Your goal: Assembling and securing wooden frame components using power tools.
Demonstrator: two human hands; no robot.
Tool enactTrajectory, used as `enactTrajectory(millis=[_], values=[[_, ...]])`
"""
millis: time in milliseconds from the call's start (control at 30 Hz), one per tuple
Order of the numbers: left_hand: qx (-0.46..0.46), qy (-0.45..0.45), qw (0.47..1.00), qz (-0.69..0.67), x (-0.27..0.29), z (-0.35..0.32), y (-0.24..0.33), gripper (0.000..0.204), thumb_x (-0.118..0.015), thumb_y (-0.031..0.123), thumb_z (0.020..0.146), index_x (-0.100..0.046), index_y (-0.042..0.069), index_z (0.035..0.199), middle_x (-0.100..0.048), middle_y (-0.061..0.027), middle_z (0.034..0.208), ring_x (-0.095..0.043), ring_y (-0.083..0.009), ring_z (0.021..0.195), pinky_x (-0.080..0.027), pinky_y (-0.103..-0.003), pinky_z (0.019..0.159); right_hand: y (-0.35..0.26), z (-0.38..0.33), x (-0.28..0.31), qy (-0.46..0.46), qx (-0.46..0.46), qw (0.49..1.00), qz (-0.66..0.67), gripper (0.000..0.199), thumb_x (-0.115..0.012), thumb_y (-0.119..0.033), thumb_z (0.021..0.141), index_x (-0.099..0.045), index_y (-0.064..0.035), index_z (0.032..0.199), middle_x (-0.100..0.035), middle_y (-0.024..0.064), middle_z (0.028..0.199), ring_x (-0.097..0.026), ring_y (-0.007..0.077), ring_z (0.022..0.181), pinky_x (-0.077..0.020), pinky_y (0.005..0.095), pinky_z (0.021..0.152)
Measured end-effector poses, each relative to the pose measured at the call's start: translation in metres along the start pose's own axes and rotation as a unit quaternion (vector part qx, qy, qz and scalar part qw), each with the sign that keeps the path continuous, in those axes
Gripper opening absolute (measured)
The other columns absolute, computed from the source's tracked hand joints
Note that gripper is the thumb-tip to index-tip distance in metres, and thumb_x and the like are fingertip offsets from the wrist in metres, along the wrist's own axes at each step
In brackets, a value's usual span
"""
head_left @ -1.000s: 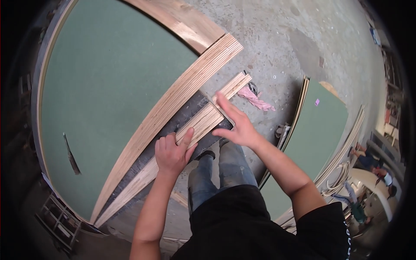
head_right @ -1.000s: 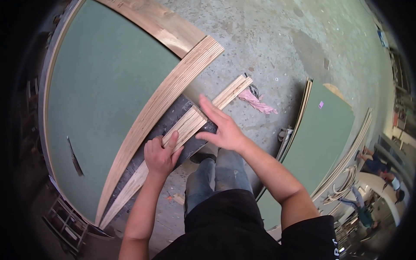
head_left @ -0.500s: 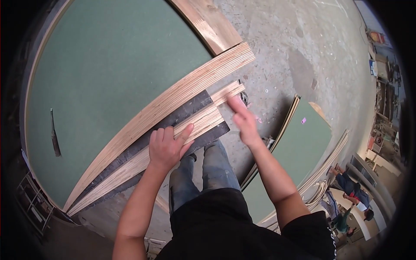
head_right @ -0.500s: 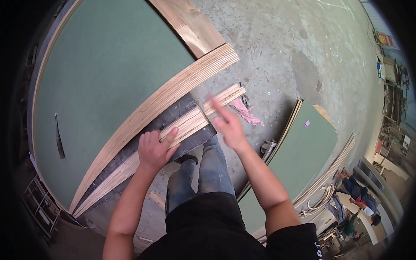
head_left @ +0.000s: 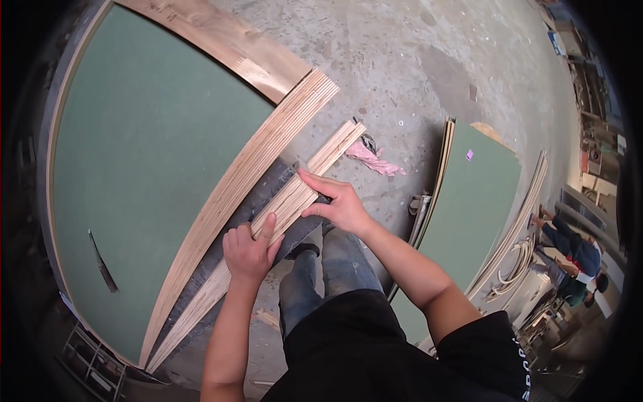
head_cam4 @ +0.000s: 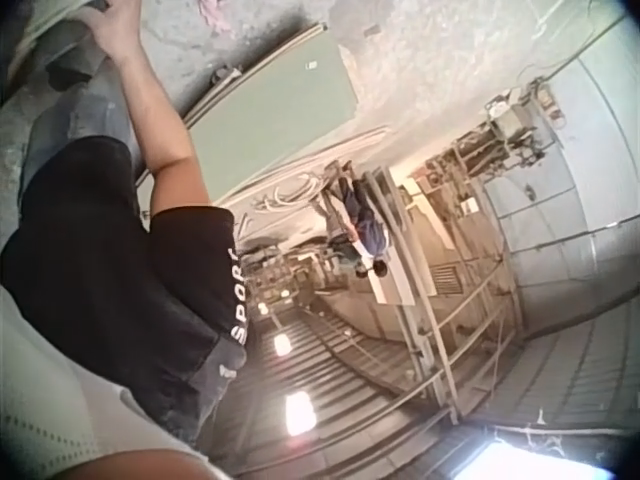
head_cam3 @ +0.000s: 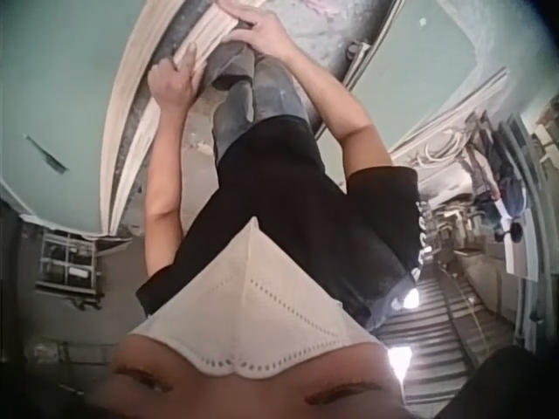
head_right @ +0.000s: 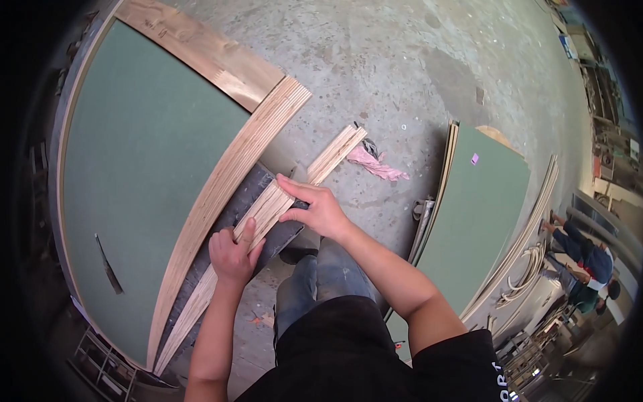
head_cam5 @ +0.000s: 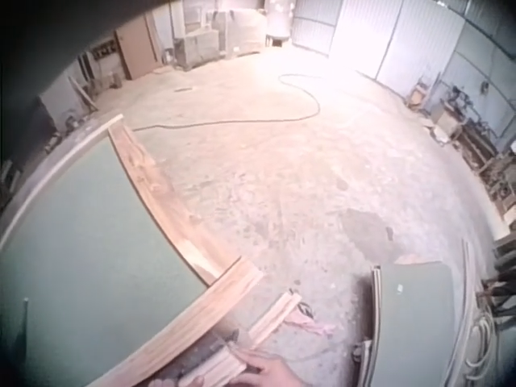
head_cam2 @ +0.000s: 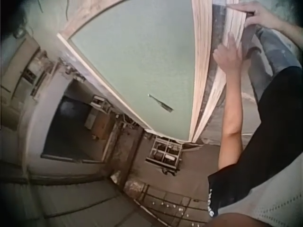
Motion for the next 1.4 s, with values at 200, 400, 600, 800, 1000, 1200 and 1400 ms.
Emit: enactTrajectory(millis=[200, 400, 600, 800, 1000, 1200, 1400], values=[[-0.001, -0.017, 1.0, -0.009, 0.002, 0.002, 0.002, 0.064, -0.075, 0.037, 0.08, -0.054, 0.024, 0.139, -0.052, -0.0119, 0.09, -0.046, -0.0294, 0.071, -0.036, -0.041, 0.063, 0.012, 0.001, 0.0, 0.015, 0.017, 0.999, 0.023, 0.071, -0.084, -0.006, 0.069, -0.057, -0.0068, 0.135, -0.057, 0.0127, 0.139, -0.055, 0.0249, 0.128, -0.0436, 0.0333, 0.107], [-0.003, -0.022, 1.0, 0.003, -0.001, 0.0, 0.004, 0.062, -0.074, 0.037, 0.081, -0.055, 0.023, 0.138, -0.053, -0.0134, 0.09, -0.047, -0.0304, 0.072, -0.037, -0.041, 0.063, 0.012, -0.014, -0.012, 0.074, 0.025, 0.997, 0.011, 0.069, -0.084, -0.007, 0.07, -0.059, -0.0062, 0.133, -0.059, 0.0125, 0.136, -0.057, 0.0247, 0.126, -0.0454, 0.0334, 0.105], [-0.008, -0.024, 1.0, 0.013, -0.001, 0.001, 0.005, 0.062, -0.074, 0.038, 0.081, -0.056, 0.022, 0.138, -0.054, -0.0134, 0.09, -0.048, -0.0301, 0.072, -0.037, -0.041, 0.064, 0.009, -0.019, -0.017, 0.135, 0.019, 0.991, -0.005, 0.063, -0.083, -0.009, 0.071, -0.061, -0.0064, 0.131, -0.061, 0.0136, 0.133, -0.06, 0.0242, 0.122, -0.0473, 0.033, 0.102], [-0.004, -0.027, 0.999, 0.02, -0.001, 0.0, 0.003, 0.063, -0.074, 0.039, 0.08, -0.056, 0.023, 0.138, -0.054, -0.0134, 0.091, -0.049, -0.0303, 0.074, -0.037, -0.041, 0.065, 0.009, -0.026, -0.025, 0.154, -0.122, 0.977, 0.087, 0.061, -0.084, -0.014, 0.073, -0.062, -0.0065, 0.129, -0.064, 0.0145, 0.127, -0.062, 0.026, 0.118, -0.0477, 0.0333, 0.101], [0.006, -0.015, 1.0, 0.015, -0.001, 0.001, 0.002, 0.059, -0.072, 0.046, 0.081, -0.057, 0.027, 0.136, -0.052, -0.0104, 0.088, -0.048, -0.0291, 0.072, -0.036, -0.041, 0.064, 0.014, -0.02, -0.009, 0.092, 0.058, 0.993, -0.053, 0.068, -0.085, -0.016, 0.073, -0.058, -0.0069, 0.134, -0.054, 0.0163, 0.14, -0.053, 0.0308, 0.129, -0.0424, 0.0379, 0.107], [0.027, -0.045, 0.999, 0.0, 0.009, 0.002, 0.006, 0.055, -0.075, 0.041, 0.077, -0.064, 0.023, 0.128, -0.051, -0.0065, 0.086, -0.049, -0.026, 0.073, -0.037, -0.04, 0.064, -0.023, -0.004, 0.008, 0.02, 0.086, 0.986, -0.14, 0.089, -0.08, -0.014, 0.077, -0.032, -0.006, 0.151, -0.041, 0.0183, 0.151, -0.042, 0.036, 0.138, -0.0345, 0.0398, 0.114], [0.042, -0.013, 0.999, -0.019, 0.012, 0.008, 0.006, 0.054, -0.073, 0.043, 0.078, -0.064, 0.024, 0.127, -0.049, -0.0046, 0.082, -0.048, -0.0249, 0.073, -0.036, -0.039, 0.064, -0.071, 0.016, 0.021, -0.114, 0.126, 0.929, -0.329, 0.085, -0.079, -0.005, 0.069, -0.041, -0.0044, 0.145, -0.045, 0.0161, 0.147, -0.046, 0.0381, 0.132, -0.0379, 0.0451, 0.111]])
Point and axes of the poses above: each hand's wrist, its own z-axis towards the middle knuckle, its own x-axis out of the back of the hand, y = z × x, the point moved 1 cm from there along z, towards the middle knuckle
